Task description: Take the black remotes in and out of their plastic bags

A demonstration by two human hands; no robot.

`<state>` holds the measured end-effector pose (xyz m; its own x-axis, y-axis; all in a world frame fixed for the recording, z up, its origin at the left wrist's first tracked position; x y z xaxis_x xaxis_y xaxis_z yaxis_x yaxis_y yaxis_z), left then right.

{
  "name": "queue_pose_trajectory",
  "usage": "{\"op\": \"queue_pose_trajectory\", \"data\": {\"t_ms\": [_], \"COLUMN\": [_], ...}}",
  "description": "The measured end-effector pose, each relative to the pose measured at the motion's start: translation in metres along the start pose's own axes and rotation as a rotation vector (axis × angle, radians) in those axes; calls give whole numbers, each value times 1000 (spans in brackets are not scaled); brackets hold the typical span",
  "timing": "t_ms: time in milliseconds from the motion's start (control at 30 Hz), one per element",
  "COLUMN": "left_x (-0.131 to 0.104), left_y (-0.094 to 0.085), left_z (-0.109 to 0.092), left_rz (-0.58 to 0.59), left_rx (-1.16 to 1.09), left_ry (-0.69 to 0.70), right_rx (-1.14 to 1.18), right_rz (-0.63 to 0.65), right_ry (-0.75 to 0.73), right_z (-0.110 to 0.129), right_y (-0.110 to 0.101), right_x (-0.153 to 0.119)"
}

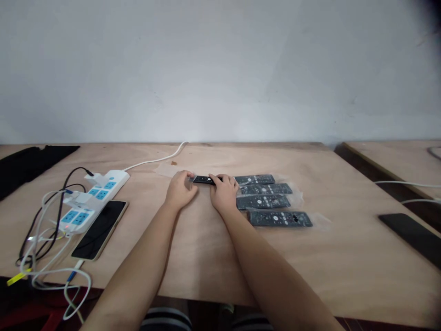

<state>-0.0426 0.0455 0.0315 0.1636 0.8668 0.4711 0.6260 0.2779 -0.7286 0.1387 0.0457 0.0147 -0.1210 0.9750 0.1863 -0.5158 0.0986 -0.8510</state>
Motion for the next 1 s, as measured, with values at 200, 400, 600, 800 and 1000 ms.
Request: {"op": "queue_pose_trajectory", "data": {"t_ms": [200,400,600,800,1000], "left_x": [1,3,3,1,1], "left_y": [3,2,4,3,2], "left_z": [6,5,-6,-4,0], "left_rz": [52,114,146,128,95], "left_rx": [69,147,196,174,53], "left_ry": [-37,2,35,29,19], "right_rx": [38,71,57,27,-17], "right_rz": [-8,11,16,6,27], "right_ry": [-25,-38,-69,-11,38], "right_z": [-1,-2,-3,-1,0], "right_y": [2,3,4,3,1], "right_x": [2,4,3,2,2]}}
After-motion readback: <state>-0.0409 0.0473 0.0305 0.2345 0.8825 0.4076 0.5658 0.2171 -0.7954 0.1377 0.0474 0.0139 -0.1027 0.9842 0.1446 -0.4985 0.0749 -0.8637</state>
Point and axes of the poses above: each hand's wrist, its own x-axis towards the middle knuckle, its own y-axis out of the palm, z = x × y, the point moved 3 cm from there along x, towards the middle knuckle, and after that the axes turned 10 degrees about z, right-handed, at the moved point
